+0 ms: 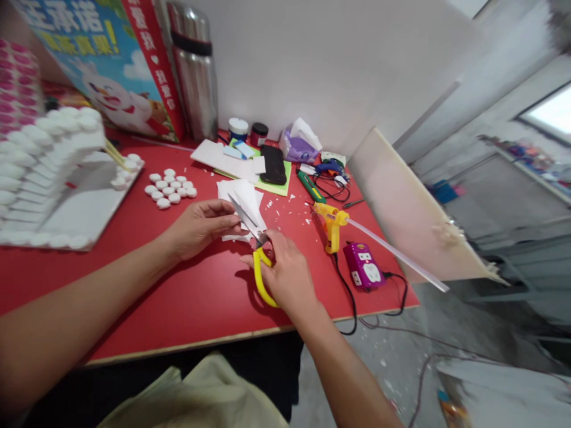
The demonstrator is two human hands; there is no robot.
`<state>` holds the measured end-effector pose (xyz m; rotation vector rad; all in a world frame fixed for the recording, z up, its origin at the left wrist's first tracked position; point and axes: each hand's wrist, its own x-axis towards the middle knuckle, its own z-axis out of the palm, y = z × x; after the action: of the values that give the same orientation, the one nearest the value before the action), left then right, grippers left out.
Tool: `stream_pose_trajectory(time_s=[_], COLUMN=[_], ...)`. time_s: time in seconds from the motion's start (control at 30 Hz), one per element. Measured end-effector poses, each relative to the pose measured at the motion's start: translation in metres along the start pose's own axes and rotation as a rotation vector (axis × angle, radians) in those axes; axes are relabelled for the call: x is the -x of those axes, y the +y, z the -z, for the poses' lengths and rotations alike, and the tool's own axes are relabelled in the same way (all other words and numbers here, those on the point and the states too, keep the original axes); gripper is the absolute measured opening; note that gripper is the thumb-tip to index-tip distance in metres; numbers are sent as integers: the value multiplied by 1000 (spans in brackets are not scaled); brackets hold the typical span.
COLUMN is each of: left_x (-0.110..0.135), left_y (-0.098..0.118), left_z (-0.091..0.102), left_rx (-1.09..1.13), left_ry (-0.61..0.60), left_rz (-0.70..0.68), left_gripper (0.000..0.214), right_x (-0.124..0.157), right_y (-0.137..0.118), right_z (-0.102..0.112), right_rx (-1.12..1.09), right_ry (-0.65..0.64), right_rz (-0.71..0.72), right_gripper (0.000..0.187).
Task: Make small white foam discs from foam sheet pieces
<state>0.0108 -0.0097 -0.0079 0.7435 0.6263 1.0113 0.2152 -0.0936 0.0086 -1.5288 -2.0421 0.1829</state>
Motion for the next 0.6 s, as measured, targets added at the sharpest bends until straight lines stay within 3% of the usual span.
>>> stream_pose_trajectory(time_s=[0.2,0.37,0.6], left_x=[0,-2,-2], left_y=[6,6,4], left_z=[0,6,4], left_rx=[117,193,173], left_ry=[-9,-85,-154], left_rz=[85,116,99], left_gripper=[31,30,29], right_x=[-8,-10,-9], right_y=[1,9,13], right_z=[15,22,12], right_rx=[-84,-39,86], right_ry=[71,14,-37], right_rz=[-169,-70,68], right_gripper=[49,55,62])
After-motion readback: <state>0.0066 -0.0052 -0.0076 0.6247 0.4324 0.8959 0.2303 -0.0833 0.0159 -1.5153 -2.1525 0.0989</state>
